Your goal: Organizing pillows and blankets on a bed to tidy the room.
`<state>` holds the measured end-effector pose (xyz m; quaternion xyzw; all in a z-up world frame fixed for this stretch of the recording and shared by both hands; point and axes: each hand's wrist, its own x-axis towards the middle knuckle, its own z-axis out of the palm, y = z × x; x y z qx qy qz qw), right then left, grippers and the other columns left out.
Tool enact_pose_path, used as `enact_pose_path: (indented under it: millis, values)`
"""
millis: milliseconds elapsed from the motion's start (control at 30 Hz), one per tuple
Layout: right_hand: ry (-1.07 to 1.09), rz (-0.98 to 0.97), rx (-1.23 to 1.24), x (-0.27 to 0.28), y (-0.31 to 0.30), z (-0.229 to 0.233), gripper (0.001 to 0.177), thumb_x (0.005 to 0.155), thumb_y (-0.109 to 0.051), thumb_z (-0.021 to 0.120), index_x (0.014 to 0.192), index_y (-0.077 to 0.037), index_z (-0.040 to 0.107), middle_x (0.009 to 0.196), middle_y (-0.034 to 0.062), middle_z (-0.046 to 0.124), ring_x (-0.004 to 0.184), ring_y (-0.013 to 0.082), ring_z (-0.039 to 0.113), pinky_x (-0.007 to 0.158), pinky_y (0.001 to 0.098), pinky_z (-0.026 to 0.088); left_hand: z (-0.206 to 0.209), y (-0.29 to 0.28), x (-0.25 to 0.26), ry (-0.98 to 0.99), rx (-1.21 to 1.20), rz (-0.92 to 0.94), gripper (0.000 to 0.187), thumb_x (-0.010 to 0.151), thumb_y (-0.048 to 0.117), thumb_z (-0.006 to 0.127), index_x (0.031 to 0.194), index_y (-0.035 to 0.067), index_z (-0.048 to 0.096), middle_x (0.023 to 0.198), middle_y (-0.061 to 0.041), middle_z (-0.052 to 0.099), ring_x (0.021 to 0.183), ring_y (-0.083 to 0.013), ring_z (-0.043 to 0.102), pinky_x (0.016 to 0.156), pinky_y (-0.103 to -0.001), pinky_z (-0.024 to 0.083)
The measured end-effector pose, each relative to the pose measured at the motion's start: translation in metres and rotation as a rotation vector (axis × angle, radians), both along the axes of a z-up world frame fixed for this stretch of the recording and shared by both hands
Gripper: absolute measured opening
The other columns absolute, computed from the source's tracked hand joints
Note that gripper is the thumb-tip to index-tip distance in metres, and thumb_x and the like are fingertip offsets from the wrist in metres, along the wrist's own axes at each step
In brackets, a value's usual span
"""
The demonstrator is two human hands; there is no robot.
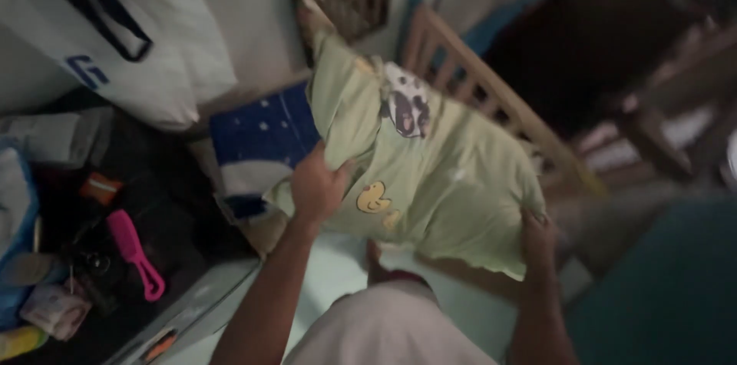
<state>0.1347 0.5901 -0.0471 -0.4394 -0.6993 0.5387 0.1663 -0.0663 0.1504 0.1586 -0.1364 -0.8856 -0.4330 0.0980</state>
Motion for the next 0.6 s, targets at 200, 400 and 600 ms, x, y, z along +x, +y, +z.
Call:
enact_pose_path:
  millis: [200, 400, 600]
  values:
    - [-0.198, -0.175, 0.051, 0.202, -0.072, -0.102, 0.056, 0.095, -0.041, 0.074, 0.129, 0.004, 0.070, 0.116, 0.0173, 0.072, 0.106, 0.0287, 0.066, 0.094, 0.0417, 0.049, 0.023, 0.004, 0.107, 0.015, 0.038, -0.331, 0.040, 0.085, 0.026, 0.080, 0.119, 0.008, 0.070, 0.109, -0.017, 0.076, 0.100, -0.0410, 0.070, 0.080, -0.048, 0.055]
    - [-0.011, -0.256, -0.494, 0.318, -0.158, -0.094, 0.068, 0.092, -0.052, 0.065, 0.146, -0.011, 0.060, 0.136, 0.0147, 0.064, 0.118, 0.0304, 0.060, 0.097, 0.0483, 0.046, 0.009, 0.061, 0.217, 0.267, -0.101, -0.727, 0.048, 0.060, 0.012, 0.084, 0.104, 0.003, 0.067, 0.098, -0.018, 0.067, 0.093, -0.0406, 0.063, 0.080, -0.050, 0.050]
    - [0.839, -0.231, -0.826, 0.342, -0.233, 0.125, 0.092, 0.091, -0.076, 0.047, 0.156, -0.012, 0.036, 0.152, 0.0155, 0.047, 0.138, 0.0341, 0.045, 0.112, 0.0577, 0.038, -0.012, 0.121, 0.353, 0.396, -0.142, -1.383, 0.021, 0.081, 0.005, 0.065, 0.100, 0.011, 0.068, 0.108, -0.003, 0.073, 0.100, -0.0277, 0.064, 0.088, -0.043, 0.052]
